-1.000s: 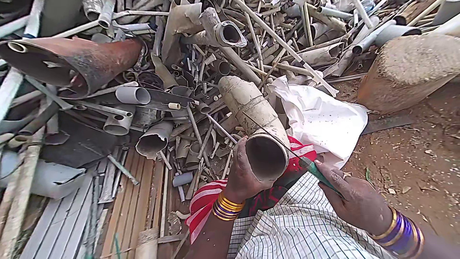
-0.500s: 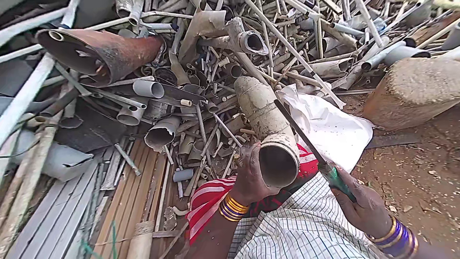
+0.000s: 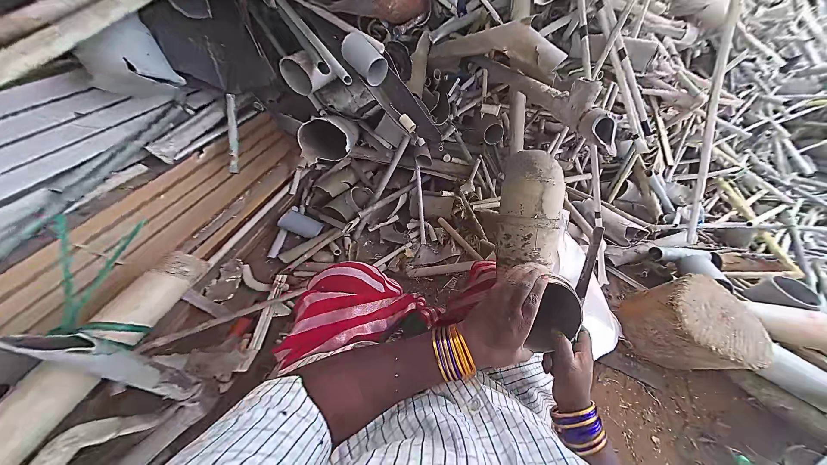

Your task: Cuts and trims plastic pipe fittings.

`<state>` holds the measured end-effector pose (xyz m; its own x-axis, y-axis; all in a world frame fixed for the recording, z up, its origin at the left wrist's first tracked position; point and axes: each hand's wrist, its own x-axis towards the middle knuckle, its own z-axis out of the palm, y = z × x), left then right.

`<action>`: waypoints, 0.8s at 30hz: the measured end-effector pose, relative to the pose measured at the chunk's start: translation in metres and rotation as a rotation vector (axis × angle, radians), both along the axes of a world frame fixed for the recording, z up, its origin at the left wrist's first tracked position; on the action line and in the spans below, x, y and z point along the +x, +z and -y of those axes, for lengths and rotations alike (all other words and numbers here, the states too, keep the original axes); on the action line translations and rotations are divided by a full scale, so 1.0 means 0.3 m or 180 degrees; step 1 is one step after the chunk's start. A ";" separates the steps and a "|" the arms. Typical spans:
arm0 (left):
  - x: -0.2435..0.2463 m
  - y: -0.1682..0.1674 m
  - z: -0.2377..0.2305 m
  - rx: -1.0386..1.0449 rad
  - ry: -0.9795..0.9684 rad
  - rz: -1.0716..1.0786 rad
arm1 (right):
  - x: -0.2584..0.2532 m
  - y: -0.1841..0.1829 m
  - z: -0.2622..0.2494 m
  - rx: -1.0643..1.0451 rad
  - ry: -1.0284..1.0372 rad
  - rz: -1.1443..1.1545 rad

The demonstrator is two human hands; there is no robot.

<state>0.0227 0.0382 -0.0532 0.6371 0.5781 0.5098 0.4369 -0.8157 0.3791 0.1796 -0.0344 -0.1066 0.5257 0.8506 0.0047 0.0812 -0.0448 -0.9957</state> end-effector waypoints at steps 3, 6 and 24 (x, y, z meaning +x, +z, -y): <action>-0.050 0.025 -0.054 -0.0679 -0.0483 0.0156 | 0.024 0.017 -0.024 0.0061 0.0094 -0.0161; -0.163 0.013 -0.132 -0.1396 0.0162 -0.0169 | 0.043 0.065 -0.037 0.0054 0.0211 -0.0296; -0.492 -0.320 -0.342 -0.3006 0.0781 -0.2837 | 0.075 0.169 -0.096 -0.0176 0.0132 -0.0111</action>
